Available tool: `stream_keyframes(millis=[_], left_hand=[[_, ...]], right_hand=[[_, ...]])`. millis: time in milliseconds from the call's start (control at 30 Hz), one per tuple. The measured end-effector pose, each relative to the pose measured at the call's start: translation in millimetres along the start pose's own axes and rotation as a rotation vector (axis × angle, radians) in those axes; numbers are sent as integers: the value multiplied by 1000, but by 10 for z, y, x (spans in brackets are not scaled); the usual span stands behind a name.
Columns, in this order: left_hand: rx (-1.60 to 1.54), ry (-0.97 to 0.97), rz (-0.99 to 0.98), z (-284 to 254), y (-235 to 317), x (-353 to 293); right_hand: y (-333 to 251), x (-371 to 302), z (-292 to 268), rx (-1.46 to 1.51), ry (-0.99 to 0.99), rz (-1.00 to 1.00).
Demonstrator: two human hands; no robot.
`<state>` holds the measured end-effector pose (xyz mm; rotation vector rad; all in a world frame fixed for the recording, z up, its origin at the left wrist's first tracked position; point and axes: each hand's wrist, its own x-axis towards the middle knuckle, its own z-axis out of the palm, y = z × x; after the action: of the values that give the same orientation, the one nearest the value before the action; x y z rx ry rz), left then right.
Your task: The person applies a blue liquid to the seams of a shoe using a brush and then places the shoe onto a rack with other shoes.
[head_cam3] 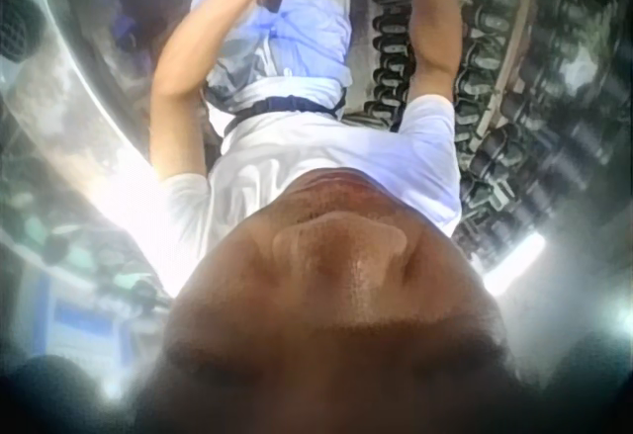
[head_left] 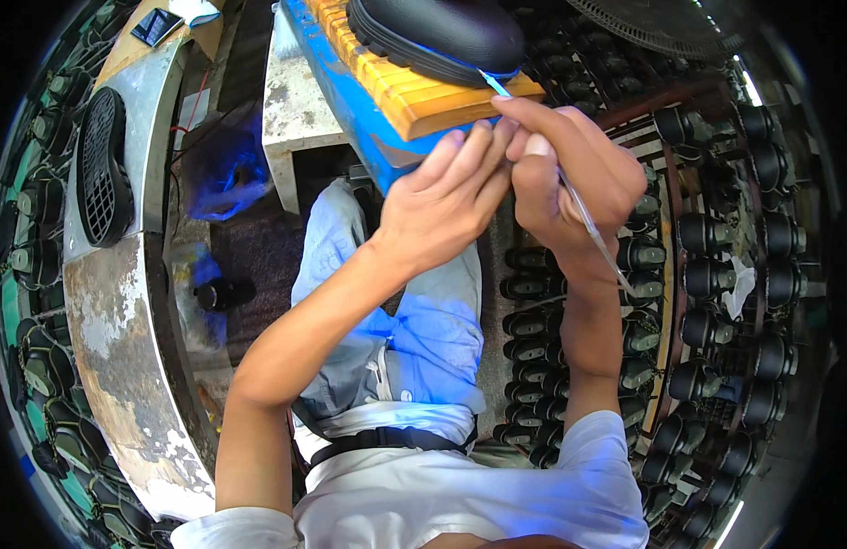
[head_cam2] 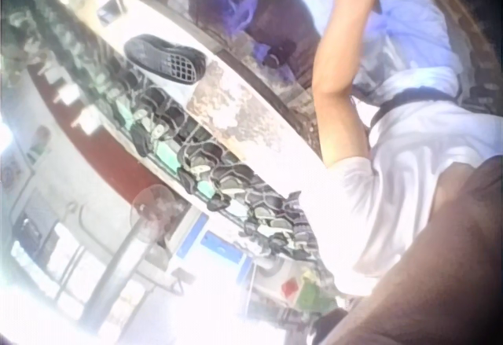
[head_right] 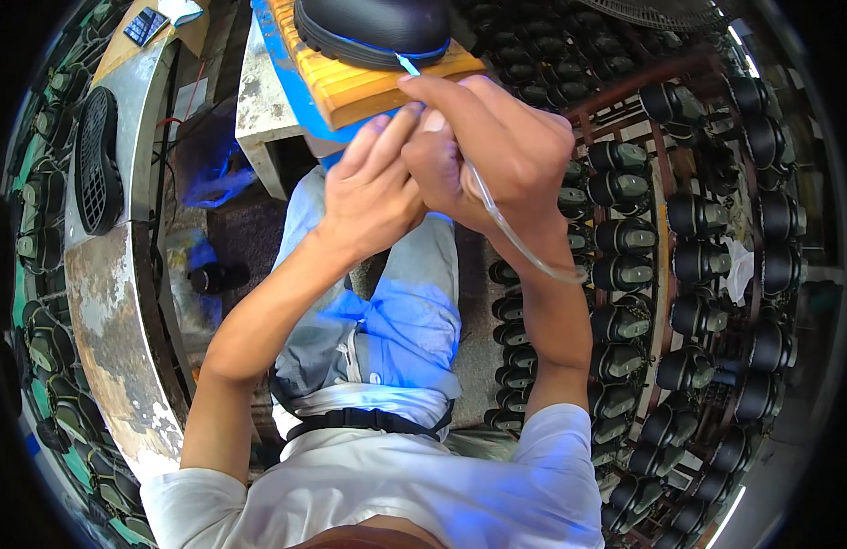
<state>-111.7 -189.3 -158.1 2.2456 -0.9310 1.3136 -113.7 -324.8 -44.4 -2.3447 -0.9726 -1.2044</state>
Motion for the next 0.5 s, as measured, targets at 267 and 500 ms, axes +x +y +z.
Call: stream_keyframes(millis=[267,500], left_hand=[[-254,181,-126,-623,-838,-249],[-335,431,-403,-693,-1539,-449]], right_hand=[[-199,139,352,417,22,64],[-127,267,1141,405,187,4]])
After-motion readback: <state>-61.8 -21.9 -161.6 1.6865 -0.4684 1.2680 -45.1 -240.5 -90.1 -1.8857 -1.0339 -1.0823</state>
